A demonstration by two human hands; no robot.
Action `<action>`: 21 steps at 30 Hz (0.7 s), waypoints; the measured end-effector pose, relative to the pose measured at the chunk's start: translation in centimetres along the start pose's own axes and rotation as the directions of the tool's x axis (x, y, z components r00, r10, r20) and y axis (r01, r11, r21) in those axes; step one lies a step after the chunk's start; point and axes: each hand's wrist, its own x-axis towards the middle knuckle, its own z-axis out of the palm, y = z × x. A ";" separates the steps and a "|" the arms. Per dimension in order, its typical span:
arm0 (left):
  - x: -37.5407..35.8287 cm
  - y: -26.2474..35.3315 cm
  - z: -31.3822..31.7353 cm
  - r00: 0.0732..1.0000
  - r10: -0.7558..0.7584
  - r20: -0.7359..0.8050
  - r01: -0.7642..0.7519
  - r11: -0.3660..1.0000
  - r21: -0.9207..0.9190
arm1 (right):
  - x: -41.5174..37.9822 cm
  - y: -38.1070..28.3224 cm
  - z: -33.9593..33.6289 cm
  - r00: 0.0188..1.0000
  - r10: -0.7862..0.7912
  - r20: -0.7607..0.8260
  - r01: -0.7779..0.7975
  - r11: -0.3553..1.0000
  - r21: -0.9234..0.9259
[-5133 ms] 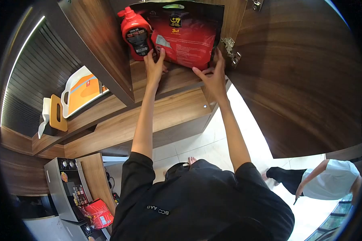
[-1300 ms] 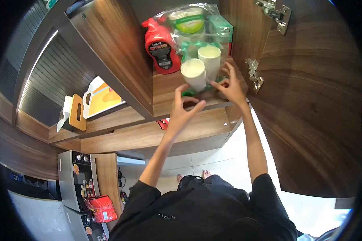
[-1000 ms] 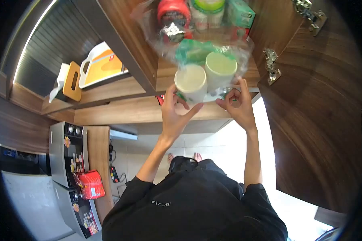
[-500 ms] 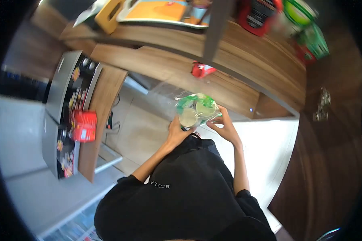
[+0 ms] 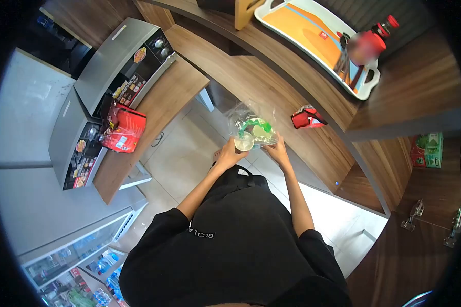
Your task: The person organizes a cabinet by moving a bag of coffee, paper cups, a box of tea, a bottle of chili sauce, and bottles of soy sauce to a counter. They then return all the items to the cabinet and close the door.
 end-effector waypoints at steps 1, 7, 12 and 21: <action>1.2 -1.8 -0.3 0.999 0.041 0.002 -0.041 0.999 -0.034 | 1.1 -0.9 0.8 0.999 -0.015 -0.032 0.013 0.997 -0.073; 9.4 -2.3 -4.8 0.981 0.191 -0.044 -0.187 0.979 0.077 | 8.9 0.2 4.6 0.997 0.016 -0.077 -0.005 0.990 0.139; 17.5 -2.1 -5.8 0.962 0.273 0.027 -0.275 0.959 0.073 | 12.4 -3.9 4.0 0.967 0.249 -0.054 -0.222 0.927 0.303; 26.6 -2.6 -4.3 0.927 0.342 0.151 -0.357 0.930 0.088 | 15.5 -3.1 4.8 0.920 0.367 -0.138 -0.227 0.786 0.575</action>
